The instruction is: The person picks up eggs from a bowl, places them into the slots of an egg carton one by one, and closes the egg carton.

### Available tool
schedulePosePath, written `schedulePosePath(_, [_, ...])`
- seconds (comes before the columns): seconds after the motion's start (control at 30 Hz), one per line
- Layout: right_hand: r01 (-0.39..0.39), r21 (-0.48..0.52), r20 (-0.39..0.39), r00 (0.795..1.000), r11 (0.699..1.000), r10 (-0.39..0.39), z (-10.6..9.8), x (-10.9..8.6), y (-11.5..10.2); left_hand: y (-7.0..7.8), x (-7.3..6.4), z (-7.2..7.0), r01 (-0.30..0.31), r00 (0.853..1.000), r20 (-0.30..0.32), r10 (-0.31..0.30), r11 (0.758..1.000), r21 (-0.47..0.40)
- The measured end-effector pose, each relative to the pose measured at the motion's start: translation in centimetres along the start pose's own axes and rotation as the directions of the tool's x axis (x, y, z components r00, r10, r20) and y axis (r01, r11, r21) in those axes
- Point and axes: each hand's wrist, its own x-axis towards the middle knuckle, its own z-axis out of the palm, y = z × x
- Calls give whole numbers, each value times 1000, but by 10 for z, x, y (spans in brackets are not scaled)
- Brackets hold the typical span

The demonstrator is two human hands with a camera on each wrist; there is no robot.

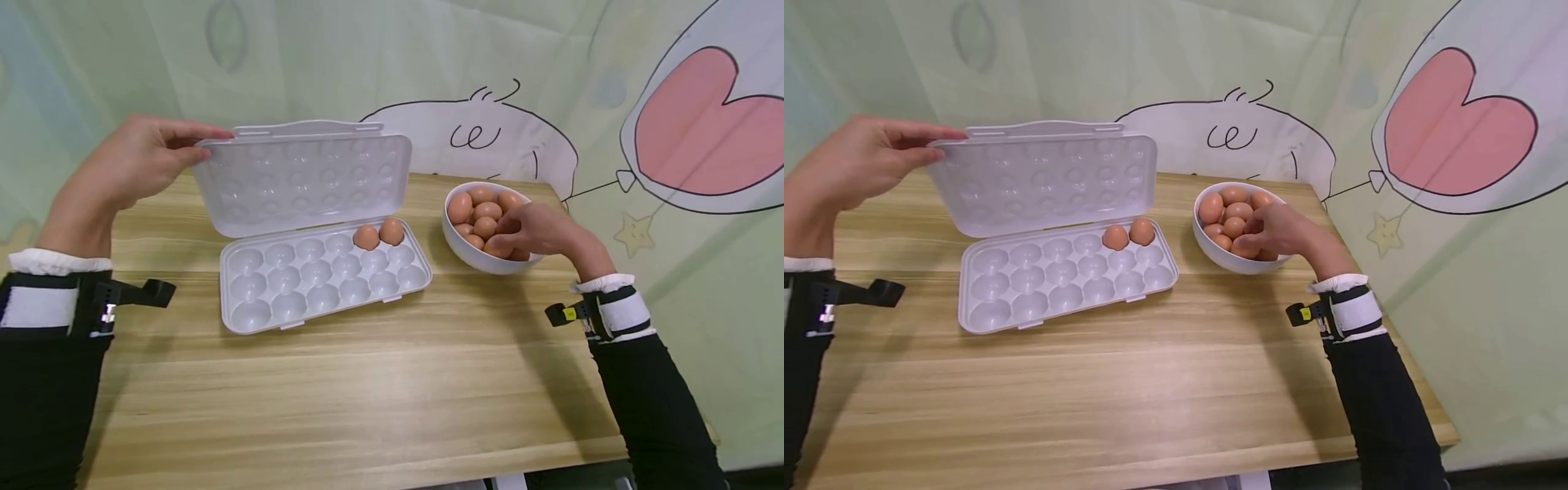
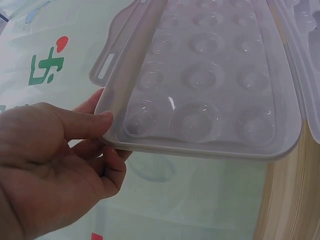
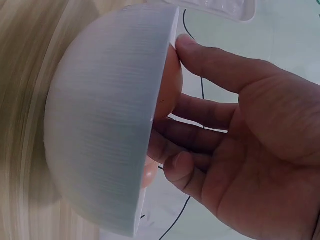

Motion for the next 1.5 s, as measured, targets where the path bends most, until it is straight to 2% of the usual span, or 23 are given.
schedulePosePath(0.1, [5,28,30,1000,1000,-6,0,0,0,1,0,0,-3,1000,-3,3,1000,3])
schedulePosePath(0.17, [16,155,68,997,988,-27,1,0,1,1,0,0,-4,1000,-4,4,1000,4])
schedulePosePath(0.27, [116,274,86,986,955,-145,5,4,5,2,0,0,-2,1000,-3,2,1000,4])
schedulePosePath(0.33, [191,277,87,971,942,-222,8,8,7,2,-1,-1,1,1000,-6,-1,1000,7])
schedulePosePath(0.4, [251,218,69,960,943,-272,10,10,9,2,-3,-1,1,1000,-9,-1,1000,12])
schedulePosePath(0.63, [281,124,68,954,951,-291,12,13,10,3,-6,-2,-1,1000,-15,1,1000,21])
schedulePosePath(0.7, [261,87,74,961,961,-268,10,11,9,3,-6,-2,-3,1000,-17,4,1000,27])
schedulePosePath(0.8, [183,66,69,980,981,-187,4,6,8,5,-7,-3,5,1000,-12,-5,999,34])
schedulePosePath(0.87, [143,13,24,989,990,-143,0,2,7,7,-6,-3,8,1000,-9,-8,999,33])
schedulePosePath(0.97, [117,-92,-70,990,989,-123,-7,-4,6,10,-4,-2,3,1000,-2,-3,999,32])
schedulePosePath(1.07, [134,-167,-155,975,977,-160,-12,-10,5,13,-1,1,-6,1000,-1,6,1000,29])
schedulePosePath(1.3, [194,-94,-250,945,976,-212,-16,-14,-11,15,0,1,8,1000,9,-9,999,37])
schedulePosePath(1.4, [278,-77,-273,918,958,-288,-12,-13,-21,16,1,0,2,1000,5,-2,999,49])
schedulePosePath(1.5, [349,-126,-278,886,929,-371,-8,-12,-33,17,0,0,-16,1000,-1,16,998,60])
